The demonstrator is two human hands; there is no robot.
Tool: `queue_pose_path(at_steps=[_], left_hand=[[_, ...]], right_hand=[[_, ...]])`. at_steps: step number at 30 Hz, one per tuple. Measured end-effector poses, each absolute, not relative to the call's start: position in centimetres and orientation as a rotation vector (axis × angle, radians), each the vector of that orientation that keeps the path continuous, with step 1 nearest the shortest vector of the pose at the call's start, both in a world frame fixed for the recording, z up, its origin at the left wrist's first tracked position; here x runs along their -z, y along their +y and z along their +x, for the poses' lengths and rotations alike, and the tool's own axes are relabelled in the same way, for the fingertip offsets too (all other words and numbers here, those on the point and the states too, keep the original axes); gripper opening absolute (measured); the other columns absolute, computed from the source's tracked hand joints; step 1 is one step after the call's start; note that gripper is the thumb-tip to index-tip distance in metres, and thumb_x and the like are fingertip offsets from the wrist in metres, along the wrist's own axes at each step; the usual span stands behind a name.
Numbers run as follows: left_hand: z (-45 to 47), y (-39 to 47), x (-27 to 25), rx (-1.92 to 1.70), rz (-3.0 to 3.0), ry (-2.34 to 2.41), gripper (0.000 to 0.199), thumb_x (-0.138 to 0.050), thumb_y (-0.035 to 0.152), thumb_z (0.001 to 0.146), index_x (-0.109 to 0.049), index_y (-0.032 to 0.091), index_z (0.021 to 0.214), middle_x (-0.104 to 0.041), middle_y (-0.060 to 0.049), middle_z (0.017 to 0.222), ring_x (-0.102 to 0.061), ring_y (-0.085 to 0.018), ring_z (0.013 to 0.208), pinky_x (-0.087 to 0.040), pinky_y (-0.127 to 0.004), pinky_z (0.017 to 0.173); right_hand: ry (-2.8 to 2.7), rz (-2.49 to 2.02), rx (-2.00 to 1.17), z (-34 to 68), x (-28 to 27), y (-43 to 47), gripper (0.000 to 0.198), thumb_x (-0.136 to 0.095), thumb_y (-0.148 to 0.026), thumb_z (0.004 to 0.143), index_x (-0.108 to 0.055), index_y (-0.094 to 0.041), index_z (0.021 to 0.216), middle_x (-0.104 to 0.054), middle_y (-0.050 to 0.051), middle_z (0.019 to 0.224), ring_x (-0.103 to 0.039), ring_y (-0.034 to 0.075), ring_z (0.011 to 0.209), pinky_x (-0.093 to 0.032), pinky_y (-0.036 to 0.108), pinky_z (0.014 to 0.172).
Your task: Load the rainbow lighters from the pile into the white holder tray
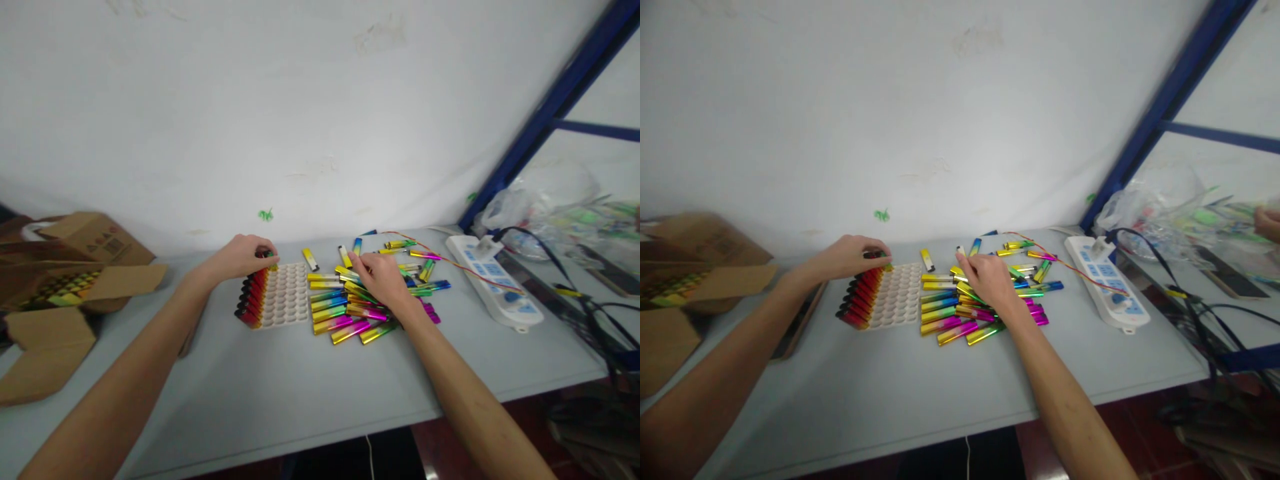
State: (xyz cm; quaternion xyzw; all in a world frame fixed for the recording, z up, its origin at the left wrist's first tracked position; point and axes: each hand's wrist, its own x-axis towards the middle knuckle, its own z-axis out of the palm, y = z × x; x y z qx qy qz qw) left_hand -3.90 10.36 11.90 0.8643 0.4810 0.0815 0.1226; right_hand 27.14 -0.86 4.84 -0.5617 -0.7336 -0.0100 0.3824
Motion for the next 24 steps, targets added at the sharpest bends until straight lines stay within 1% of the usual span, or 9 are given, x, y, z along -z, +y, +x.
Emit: queue_pose_path(at_steps=[2, 3, 5, 8, 10, 14, 19, 21, 24], left_hand=[[-2.8, 9.7, -12.0, -0.317, 2.656, 1.403, 0.039, -0.064, 0.052, 0.086, -0.079, 0.02, 0.103, -0.081, -0.011, 0.11, -0.073, -0.031, 0.102, -0.054, -0.041, 0.099], [-2.0, 9.2, -12.0, -0.371, 2.73, 1.376, 0.04, -0.063, 0.049, 0.089, -0.078, 0.018, 0.109, -0.079, -0.013, 0.118, -0.071, -0.032, 0.11, -0.051, -0.044, 0.105], [-0.2, 8.0, -11.6, -0.406, 2.871, 1.264, 0.034, -0.057, 0.035, 0.095, -0.076, 0.016, 0.117, -0.075, -0.015, 0.126, -0.066, -0.032, 0.121, -0.047, -0.046, 0.112], [2.6, 6.0, -10.5, -0.215, 3.03, 1.087, 0.034, -0.048, 0.01, 0.095, -0.074, 0.013, 0.116, -0.075, -0.015, 0.119, -0.065, -0.028, 0.12, -0.047, -0.042, 0.111], [4.0, 5.1, -9.7, -0.071, 3.085, 1.054, 0.037, -0.045, 0.002, 0.093, -0.074, 0.012, 0.112, -0.074, -0.016, 0.113, -0.066, -0.028, 0.115, -0.049, -0.04, 0.108], [5.2, 4.5, -8.2, -0.016, 3.061, 1.204, 0.037, -0.042, 0.0, 0.094, -0.073, 0.011, 0.108, -0.073, -0.017, 0.109, -0.067, -0.03, 0.111, -0.052, -0.041, 0.102], [5.4, 4.9, -6.8, -0.062, 3.011, 1.317, 0.046, -0.039, -0.006, 0.09, -0.071, 0.011, 0.118, -0.072, -0.018, 0.12, -0.065, -0.029, 0.121, -0.049, -0.041, 0.108], [5.4, 4.8, -6.4, -0.1, 2.992, 1.272, 0.042, -0.041, -0.001, 0.094, -0.073, 0.013, 0.117, -0.071, -0.017, 0.123, -0.064, -0.028, 0.124, -0.048, -0.042, 0.11], [5.4, 4.1, -6.3, -0.219, 2.96, 1.129, 0.032, -0.046, 0.013, 0.101, -0.075, 0.014, 0.113, -0.071, -0.016, 0.124, -0.064, -0.028, 0.123, -0.048, -0.044, 0.111]], right_hand=[[-1.861, -1.444, 0.056, 27.3, -4.9, -0.8, 0.067, -0.028, -0.059, 0.11, -0.045, -0.024, 0.056, -0.054, 0.003, 0.054, -0.045, 0.015, 0.05, -0.027, 0.034, 0.06], [-1.857, -1.449, 0.068, 27.4, -4.9, -0.7, 0.068, -0.028, -0.06, 0.11, -0.046, -0.023, 0.056, -0.055, 0.004, 0.054, -0.045, 0.015, 0.05, -0.027, 0.033, 0.06], [-1.848, -1.467, 0.088, 27.7, -4.9, -0.6, 0.069, -0.029, -0.06, 0.11, -0.049, -0.023, 0.054, -0.057, 0.004, 0.053, -0.045, 0.014, 0.048, -0.027, 0.033, 0.06], [-1.836, -1.522, 0.115, 28.0, -4.8, -0.5, 0.071, -0.03, -0.058, 0.11, -0.053, -0.022, 0.053, -0.058, 0.005, 0.051, -0.045, 0.014, 0.046, -0.027, 0.033, 0.06], [-1.815, -1.568, 0.139, 28.2, -4.8, -0.5, 0.073, -0.03, -0.056, 0.111, -0.055, -0.022, 0.052, -0.058, 0.006, 0.05, -0.046, 0.014, 0.046, -0.026, 0.034, 0.06], [-1.765, -1.63, 0.166, 28.5, -4.9, -0.4, 0.074, -0.026, -0.052, 0.112, -0.056, -0.023, 0.05, -0.056, 0.007, 0.047, -0.048, 0.017, 0.046, -0.026, 0.036, 0.059], [-1.72, -1.636, 0.105, 28.8, -4.9, -0.3, 0.071, -0.025, -0.049, 0.112, -0.049, -0.025, 0.049, -0.055, 0.008, 0.048, -0.048, 0.019, 0.048, -0.026, 0.037, 0.059], [-1.681, -1.615, 0.078, 28.9, -4.9, -0.2, 0.067, -0.024, -0.05, 0.112, -0.046, -0.026, 0.053, -0.056, 0.007, 0.051, -0.05, 0.02, 0.052, -0.028, 0.036, 0.06], [-1.615, -1.556, 0.083, 28.9, -5.0, -0.2, 0.052, -0.033, -0.056, 0.11, -0.048, -0.025, 0.07, -0.061, 0.005, 0.067, -0.054, 0.02, 0.063, -0.034, 0.034, 0.063]])
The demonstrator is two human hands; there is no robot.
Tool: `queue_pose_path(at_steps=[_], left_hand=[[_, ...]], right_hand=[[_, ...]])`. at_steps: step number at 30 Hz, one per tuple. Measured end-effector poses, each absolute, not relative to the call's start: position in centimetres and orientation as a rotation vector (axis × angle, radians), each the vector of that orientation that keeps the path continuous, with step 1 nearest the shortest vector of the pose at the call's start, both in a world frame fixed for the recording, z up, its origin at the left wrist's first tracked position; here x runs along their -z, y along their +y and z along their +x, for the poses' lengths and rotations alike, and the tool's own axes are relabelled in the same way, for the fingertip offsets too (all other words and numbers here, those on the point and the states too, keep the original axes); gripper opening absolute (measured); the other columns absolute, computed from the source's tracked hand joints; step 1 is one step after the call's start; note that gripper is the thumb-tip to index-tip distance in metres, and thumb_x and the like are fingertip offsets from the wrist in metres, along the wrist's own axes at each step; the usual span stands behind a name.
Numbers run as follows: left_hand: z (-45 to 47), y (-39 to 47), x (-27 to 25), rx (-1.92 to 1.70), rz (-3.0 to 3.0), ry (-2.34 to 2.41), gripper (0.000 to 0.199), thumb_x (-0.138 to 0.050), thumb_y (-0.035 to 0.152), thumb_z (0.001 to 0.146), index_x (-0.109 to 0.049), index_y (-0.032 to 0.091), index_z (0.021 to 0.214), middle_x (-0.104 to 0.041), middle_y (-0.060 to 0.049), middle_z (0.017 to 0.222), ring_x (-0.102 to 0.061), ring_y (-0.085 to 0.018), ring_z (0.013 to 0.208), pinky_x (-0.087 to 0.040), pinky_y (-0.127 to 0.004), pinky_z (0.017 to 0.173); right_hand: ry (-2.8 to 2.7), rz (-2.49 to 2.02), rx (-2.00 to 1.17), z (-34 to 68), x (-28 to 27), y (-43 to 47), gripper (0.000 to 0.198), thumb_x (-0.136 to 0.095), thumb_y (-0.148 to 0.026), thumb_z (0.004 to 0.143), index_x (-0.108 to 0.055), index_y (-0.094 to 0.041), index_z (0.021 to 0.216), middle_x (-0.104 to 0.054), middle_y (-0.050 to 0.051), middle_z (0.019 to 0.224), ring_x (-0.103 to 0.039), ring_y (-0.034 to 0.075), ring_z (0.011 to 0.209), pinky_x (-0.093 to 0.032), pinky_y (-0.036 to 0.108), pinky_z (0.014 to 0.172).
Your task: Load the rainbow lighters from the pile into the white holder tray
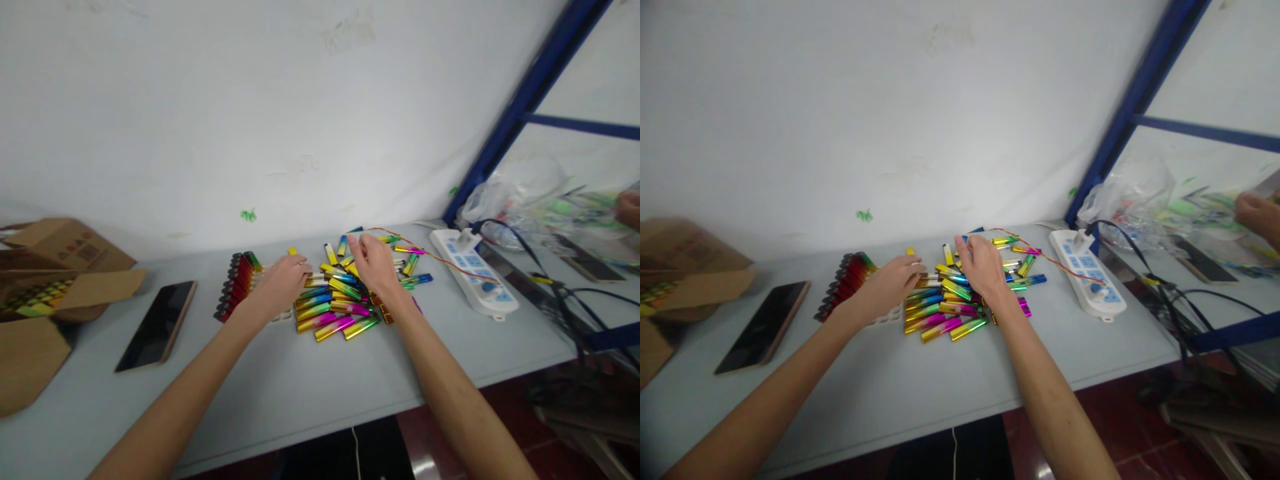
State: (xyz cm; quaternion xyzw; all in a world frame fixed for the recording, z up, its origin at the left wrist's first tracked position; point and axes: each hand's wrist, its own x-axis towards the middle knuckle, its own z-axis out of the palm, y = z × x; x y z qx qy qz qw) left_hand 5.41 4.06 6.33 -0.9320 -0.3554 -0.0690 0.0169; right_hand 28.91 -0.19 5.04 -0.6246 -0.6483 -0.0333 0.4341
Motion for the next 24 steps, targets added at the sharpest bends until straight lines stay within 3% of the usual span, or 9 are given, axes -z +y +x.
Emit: queue_pose_path(at_steps=[3, 6, 12, 19, 24], left_hand=[[5.1, 2.9, -6.5, 0.333, -3.009, -1.012, 0.027, -0.054, 0.021, 0.102, -0.076, 0.016, 0.116, -0.071, -0.014, 0.124, -0.064, -0.028, 0.119, -0.05, -0.045, 0.11], [4.6, 1.6, -6.5, 0.394, -3.066, -0.987, 0.02, -0.061, 0.024, 0.1, -0.077, 0.017, 0.111, -0.072, -0.012, 0.116, -0.063, -0.028, 0.116, -0.05, -0.047, 0.108], [3.8, -0.7, -5.5, 0.413, -3.13, -0.974, 0.013, -0.067, 0.03, 0.099, -0.075, 0.02, 0.101, -0.071, -0.007, 0.101, -0.063, -0.026, 0.105, -0.051, -0.043, 0.099], [4.7, -1.9, -5.2, 0.203, -3.039, -1.033, 0.01, -0.068, 0.026, 0.097, -0.072, 0.018, 0.102, -0.071, -0.009, 0.107, -0.063, -0.029, 0.106, -0.049, -0.048, 0.1], [4.4, -1.4, -5.5, 0.531, -3.146, -1.115, 0.007, -0.067, 0.019, 0.096, -0.064, 0.019, 0.103, -0.067, -0.006, 0.106, -0.066, -0.024, 0.102, -0.053, -0.039, 0.095]], right_hand=[[-1.622, -1.492, 0.075, 28.9, -5.3, -0.4, 0.038, -0.042, -0.057, 0.107, -0.05, -0.024, 0.089, -0.064, 0.005, 0.087, -0.057, 0.02, 0.076, -0.039, 0.032, 0.069], [-1.644, -1.467, 0.042, 28.8, -5.5, -0.6, 0.032, -0.039, -0.051, 0.11, -0.05, -0.024, 0.097, -0.064, 0.005, 0.093, -0.059, 0.02, 0.081, -0.041, 0.033, 0.072], [-1.635, -1.47, 0.066, 29.0, -5.3, -0.4, 0.028, -0.038, -0.045, 0.111, -0.052, -0.024, 0.099, -0.066, 0.007, 0.096, -0.06, 0.022, 0.084, -0.042, 0.035, 0.074], [-1.667, -1.469, 0.069, 29.0, -5.1, -0.3, 0.028, -0.038, -0.044, 0.11, -0.053, -0.024, 0.098, -0.066, 0.008, 0.096, -0.06, 0.023, 0.085, -0.043, 0.036, 0.075], [-1.65, -1.475, 0.083, 29.1, -5.0, -0.3, 0.028, -0.038, -0.044, 0.11, -0.052, -0.024, 0.097, -0.065, 0.007, 0.094, -0.059, 0.022, 0.083, -0.043, 0.035, 0.076]])
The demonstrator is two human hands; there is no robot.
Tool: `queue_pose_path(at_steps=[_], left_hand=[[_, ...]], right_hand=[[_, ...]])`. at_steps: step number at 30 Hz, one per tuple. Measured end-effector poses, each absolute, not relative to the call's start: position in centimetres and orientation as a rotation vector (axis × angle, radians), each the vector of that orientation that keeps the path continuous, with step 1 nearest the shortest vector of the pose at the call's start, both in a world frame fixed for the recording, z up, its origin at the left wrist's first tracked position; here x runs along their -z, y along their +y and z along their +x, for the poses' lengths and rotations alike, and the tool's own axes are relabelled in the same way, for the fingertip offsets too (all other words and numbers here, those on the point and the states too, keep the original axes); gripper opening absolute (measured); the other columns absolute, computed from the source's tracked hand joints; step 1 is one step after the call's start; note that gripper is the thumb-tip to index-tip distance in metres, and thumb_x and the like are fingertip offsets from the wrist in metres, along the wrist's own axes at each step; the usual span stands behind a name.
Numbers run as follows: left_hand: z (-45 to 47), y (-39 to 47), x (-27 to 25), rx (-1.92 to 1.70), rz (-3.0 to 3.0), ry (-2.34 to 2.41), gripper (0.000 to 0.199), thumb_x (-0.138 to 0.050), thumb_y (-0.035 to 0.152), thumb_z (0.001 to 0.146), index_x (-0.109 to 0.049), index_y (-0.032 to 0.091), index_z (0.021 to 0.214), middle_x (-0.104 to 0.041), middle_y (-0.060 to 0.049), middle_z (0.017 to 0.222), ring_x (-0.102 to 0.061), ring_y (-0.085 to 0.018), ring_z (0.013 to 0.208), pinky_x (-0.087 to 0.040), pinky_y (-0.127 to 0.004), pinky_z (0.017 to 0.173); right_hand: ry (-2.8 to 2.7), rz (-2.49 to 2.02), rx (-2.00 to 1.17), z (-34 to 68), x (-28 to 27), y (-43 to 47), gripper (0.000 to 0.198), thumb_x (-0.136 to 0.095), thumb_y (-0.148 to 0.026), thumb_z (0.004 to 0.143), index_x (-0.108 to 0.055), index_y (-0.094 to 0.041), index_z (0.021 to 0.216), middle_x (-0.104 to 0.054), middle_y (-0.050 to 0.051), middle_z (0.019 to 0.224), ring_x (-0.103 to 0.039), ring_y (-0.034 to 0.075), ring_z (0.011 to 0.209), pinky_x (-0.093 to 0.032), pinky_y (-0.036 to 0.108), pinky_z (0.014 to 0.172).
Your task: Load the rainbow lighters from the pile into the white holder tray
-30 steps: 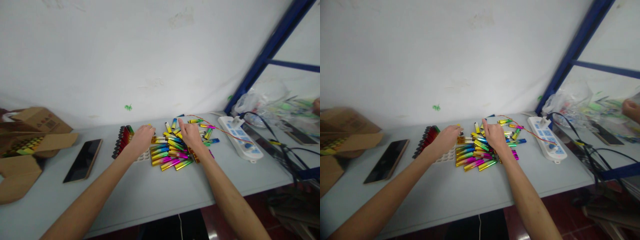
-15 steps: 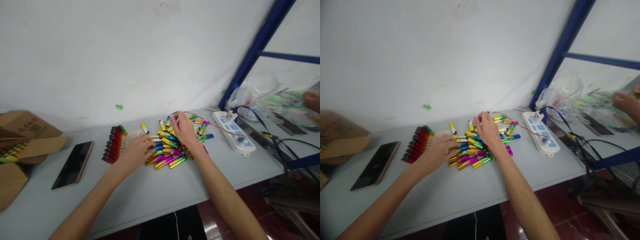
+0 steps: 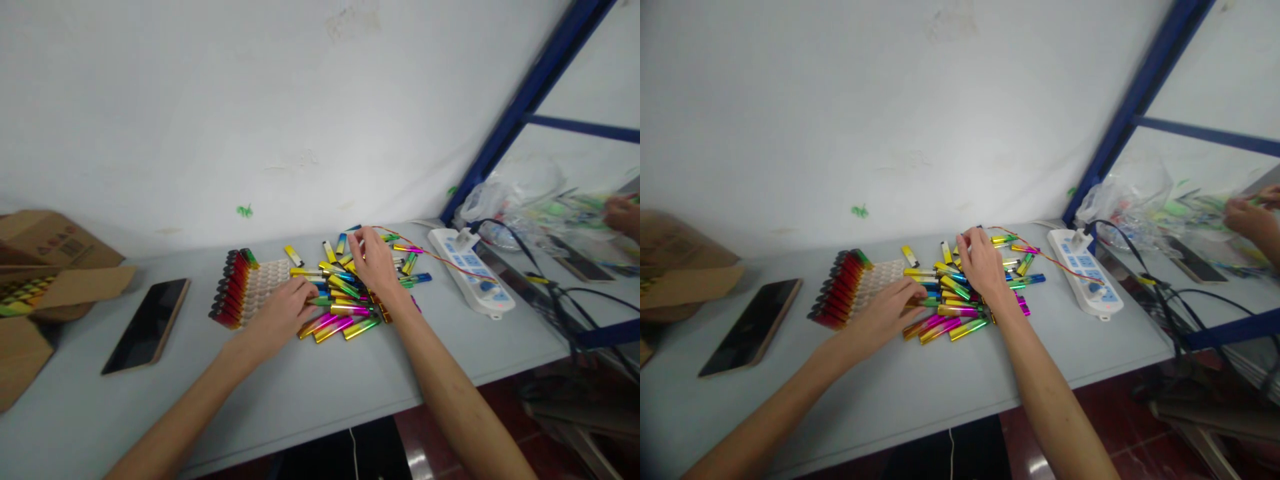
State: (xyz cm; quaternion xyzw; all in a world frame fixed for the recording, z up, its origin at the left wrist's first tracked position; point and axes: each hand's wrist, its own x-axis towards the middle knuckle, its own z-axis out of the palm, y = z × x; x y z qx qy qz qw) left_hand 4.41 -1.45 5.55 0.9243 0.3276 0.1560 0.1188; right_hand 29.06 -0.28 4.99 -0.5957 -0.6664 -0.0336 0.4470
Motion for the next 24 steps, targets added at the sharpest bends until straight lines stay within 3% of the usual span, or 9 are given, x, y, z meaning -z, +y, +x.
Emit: queue_pose_path(at_steps=[5, 9, 12, 16, 20, 24], left_hand=[[3.5, -1.3, -5.4, -0.901, 2.332, 1.063, 0.014, -0.064, 0.031, 0.098, -0.061, 0.021, 0.107, -0.065, -0.006, 0.107, -0.065, -0.022, 0.099, -0.055, -0.038, 0.09], [3.7, -2.2, -5.0, -0.882, 1.801, 1.001, 0.03, -0.063, 0.045, 0.098, -0.052, 0.023, 0.114, -0.068, -0.005, 0.097, -0.064, -0.018, 0.083, -0.052, -0.031, 0.071], [4.2, -3.2, -5.2, -0.828, 1.418, 0.851, 0.041, -0.069, 0.05, 0.093, -0.042, 0.026, 0.113, -0.065, 0.003, 0.081, -0.057, -0.013, 0.066, -0.043, -0.024, 0.058], [4.7, -3.9, -5.9, -0.787, 1.04, 0.769, 0.043, -0.077, 0.049, 0.085, -0.044, 0.026, 0.1, -0.047, 0.01, 0.065, -0.038, -0.008, 0.052, -0.031, -0.02, 0.052], [4.6, -3.9, -6.5, -0.688, 0.889, 0.704, 0.051, -0.061, 0.068, 0.087, -0.048, 0.02, 0.079, -0.038, 0.007, 0.06, -0.029, -0.008, 0.05, -0.029, -0.021, 0.049], [4.4, -3.7, -6.5, -0.68, 0.891, 0.704, 0.056, -0.051, 0.066, 0.092, -0.043, 0.019, 0.061, -0.032, 0.005, 0.055, -0.028, -0.008, 0.048, -0.027, -0.021, 0.048]], right_hand=[[-1.657, -1.472, 0.125, 29.0, -5.2, -0.4, 0.034, -0.036, -0.047, 0.11, -0.05, -0.025, 0.088, -0.064, 0.005, 0.085, -0.057, 0.021, 0.077, -0.04, 0.034, 0.073], [-1.662, -1.475, 0.152, 28.7, -5.6, -0.6, 0.05, -0.031, -0.053, 0.111, -0.041, -0.026, 0.069, -0.056, 0.002, 0.066, -0.051, 0.018, 0.064, -0.035, 0.033, 0.066], [-1.662, -1.492, 0.139, 28.4, -5.8, -0.7, 0.062, -0.032, -0.062, 0.108, -0.033, -0.025, 0.059, -0.046, 0.0, 0.053, -0.044, 0.014, 0.054, -0.031, 0.032, 0.061], [-1.649, -1.499, 0.095, 28.0, -5.8, -0.9, 0.068, -0.031, -0.069, 0.106, -0.027, -0.025, 0.054, -0.034, -0.003, 0.046, -0.033, 0.012, 0.046, -0.025, 0.033, 0.056], [-1.662, -1.491, 0.003, 27.6, -5.6, -1.0, 0.07, -0.025, -0.068, 0.107, -0.029, -0.026, 0.051, -0.034, -0.002, 0.045, -0.036, 0.012, 0.043, -0.024, 0.034, 0.056], [-1.658, -1.519, -0.104, 27.3, -5.3, -1.2, 0.065, -0.023, -0.063, 0.109, -0.035, -0.027, 0.056, -0.041, -0.001, 0.051, -0.043, 0.015, 0.05, -0.03, 0.034, 0.059]])
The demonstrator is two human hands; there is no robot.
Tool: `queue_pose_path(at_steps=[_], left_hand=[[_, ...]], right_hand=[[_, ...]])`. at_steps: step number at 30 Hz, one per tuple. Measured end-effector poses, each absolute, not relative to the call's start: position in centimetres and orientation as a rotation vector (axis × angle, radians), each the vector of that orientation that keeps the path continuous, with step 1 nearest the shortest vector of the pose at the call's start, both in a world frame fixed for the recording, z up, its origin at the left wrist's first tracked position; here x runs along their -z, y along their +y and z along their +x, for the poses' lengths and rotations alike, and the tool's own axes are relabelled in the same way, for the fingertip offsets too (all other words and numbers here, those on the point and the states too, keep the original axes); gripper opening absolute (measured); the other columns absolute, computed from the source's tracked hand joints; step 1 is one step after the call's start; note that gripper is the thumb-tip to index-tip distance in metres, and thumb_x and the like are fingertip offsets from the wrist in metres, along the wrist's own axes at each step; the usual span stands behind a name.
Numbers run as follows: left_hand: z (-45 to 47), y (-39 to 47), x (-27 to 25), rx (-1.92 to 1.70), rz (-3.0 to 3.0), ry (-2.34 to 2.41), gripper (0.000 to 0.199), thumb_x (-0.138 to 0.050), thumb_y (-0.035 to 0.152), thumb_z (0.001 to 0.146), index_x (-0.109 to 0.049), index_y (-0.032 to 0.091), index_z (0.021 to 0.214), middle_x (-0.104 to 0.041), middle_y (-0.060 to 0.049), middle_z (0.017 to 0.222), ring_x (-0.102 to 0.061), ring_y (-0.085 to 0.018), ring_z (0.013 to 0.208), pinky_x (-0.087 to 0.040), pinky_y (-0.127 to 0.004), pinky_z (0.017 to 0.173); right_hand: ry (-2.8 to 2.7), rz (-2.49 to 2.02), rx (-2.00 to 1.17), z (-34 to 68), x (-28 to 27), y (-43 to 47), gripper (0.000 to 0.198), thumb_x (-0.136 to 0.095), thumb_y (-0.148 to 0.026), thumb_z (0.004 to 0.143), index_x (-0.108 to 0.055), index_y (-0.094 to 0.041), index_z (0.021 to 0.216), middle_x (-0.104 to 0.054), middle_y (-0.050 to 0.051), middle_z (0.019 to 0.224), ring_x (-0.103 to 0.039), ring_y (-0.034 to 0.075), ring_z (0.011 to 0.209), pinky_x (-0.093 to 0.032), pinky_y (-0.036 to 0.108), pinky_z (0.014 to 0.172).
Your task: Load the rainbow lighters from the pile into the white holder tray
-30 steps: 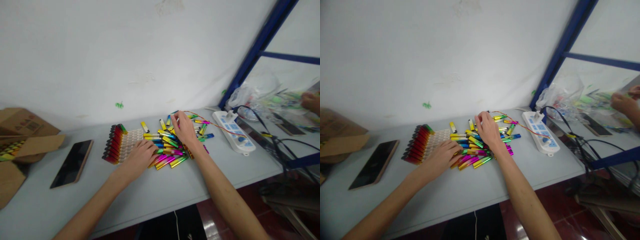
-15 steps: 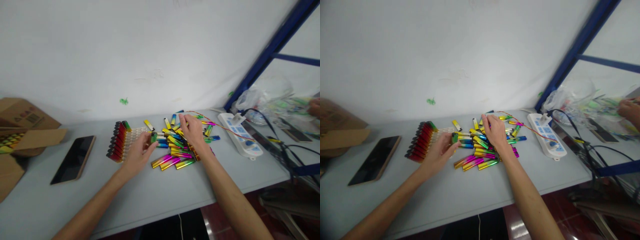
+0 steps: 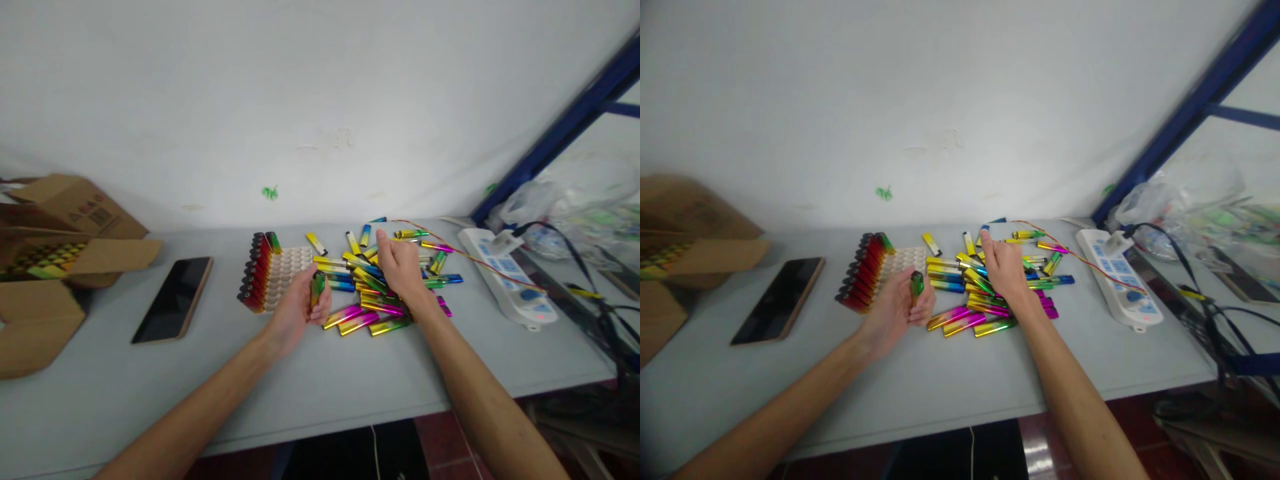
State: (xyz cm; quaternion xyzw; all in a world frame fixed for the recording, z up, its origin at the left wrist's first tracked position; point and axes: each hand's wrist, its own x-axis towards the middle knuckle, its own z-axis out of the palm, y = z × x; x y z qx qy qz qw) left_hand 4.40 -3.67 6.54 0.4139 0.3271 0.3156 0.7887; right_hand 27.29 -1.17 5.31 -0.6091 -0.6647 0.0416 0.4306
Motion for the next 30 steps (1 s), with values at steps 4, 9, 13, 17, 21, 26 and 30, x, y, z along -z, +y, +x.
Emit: queue_pose_path(at_steps=[4, 9, 13, 17, 21, 26, 30], left_hand=[[4.4, -3.5, -6.0, -0.7, 0.883, 0.714, 0.054, -0.047, 0.062, 0.093, -0.039, 0.021, 0.06, -0.027, 0.007, 0.054, -0.022, -0.007, 0.045, -0.021, -0.021, 0.045], [4.5, -3.5, -5.2, -0.769, 0.939, 0.752, 0.048, -0.044, 0.056, 0.093, -0.04, 0.021, 0.061, -0.025, 0.007, 0.054, -0.02, -0.008, 0.045, -0.02, -0.02, 0.045], [4.4, -3.6, -5.0, -0.78, 0.967, 0.781, 0.045, -0.044, 0.054, 0.093, -0.04, 0.021, 0.062, -0.024, 0.008, 0.055, -0.02, -0.008, 0.045, -0.02, -0.019, 0.045], [4.3, -3.7, -5.3, -0.786, 0.954, 0.785, 0.046, -0.045, 0.055, 0.094, -0.04, 0.021, 0.064, -0.025, 0.008, 0.055, -0.02, -0.008, 0.046, -0.02, -0.019, 0.045], [4.5, -3.8, -6.0, -0.784, 0.905, 0.773, 0.053, -0.049, 0.067, 0.095, -0.047, 0.019, 0.072, -0.032, 0.008, 0.059, -0.024, -0.006, 0.046, -0.024, -0.018, 0.044], [4.8, -3.8, -6.6, -0.884, 1.03, 0.752, 0.045, -0.065, 0.065, 0.091, -0.052, 0.023, 0.098, -0.048, 0.007, 0.065, -0.04, -0.009, 0.047, -0.032, -0.019, 0.041], [4.3, -3.5, -8.3, -0.977, 1.375, 0.809, 0.039, -0.062, 0.059, 0.096, -0.053, 0.022, 0.101, -0.065, 0.001, 0.074, -0.06, -0.014, 0.06, -0.051, -0.026, 0.058]], right_hand=[[-1.679, -1.417, -0.09, 27.1, -4.9, -0.9, 0.04, -0.036, -0.055, 0.109, -0.051, -0.024, 0.09, -0.061, 0.005, 0.088, -0.058, 0.02, 0.082, -0.045, 0.034, 0.077], [-1.748, -1.326, -0.081, 27.0, -4.3, -0.6, 0.028, -0.04, -0.048, 0.109, -0.053, -0.023, 0.109, -0.061, 0.009, 0.11, -0.06, 0.021, 0.091, -0.048, 0.038, 0.087], [-1.756, -1.329, -0.077, 26.9, -4.3, -0.7, 0.026, -0.04, -0.045, 0.109, -0.054, -0.023, 0.109, -0.061, 0.009, 0.111, -0.06, 0.021, 0.09, -0.049, 0.038, 0.086], [-1.768, -1.333, -0.072, 26.8, -4.3, -0.8, 0.026, -0.039, -0.044, 0.11, -0.054, -0.023, 0.109, -0.061, 0.01, 0.111, -0.06, 0.021, 0.09, -0.049, 0.038, 0.085], [-1.801, -1.337, -0.058, 26.9, -4.4, -0.7, 0.028, -0.037, -0.044, 0.11, -0.056, -0.022, 0.108, -0.061, 0.011, 0.111, -0.061, 0.022, 0.094, -0.048, 0.037, 0.085], [-1.851, -1.387, 0.024, 27.0, -4.6, -0.8, 0.045, -0.035, -0.048, 0.111, -0.051, -0.024, 0.076, -0.058, 0.005, 0.079, -0.055, 0.019, 0.074, -0.04, 0.033, 0.071], [-1.82, -1.409, 0.047, 26.9, -4.9, -1.0, 0.057, -0.036, -0.056, 0.109, -0.042, -0.024, 0.062, -0.05, 0.0, 0.06, -0.043, 0.015, 0.055, -0.03, 0.032, 0.061]])
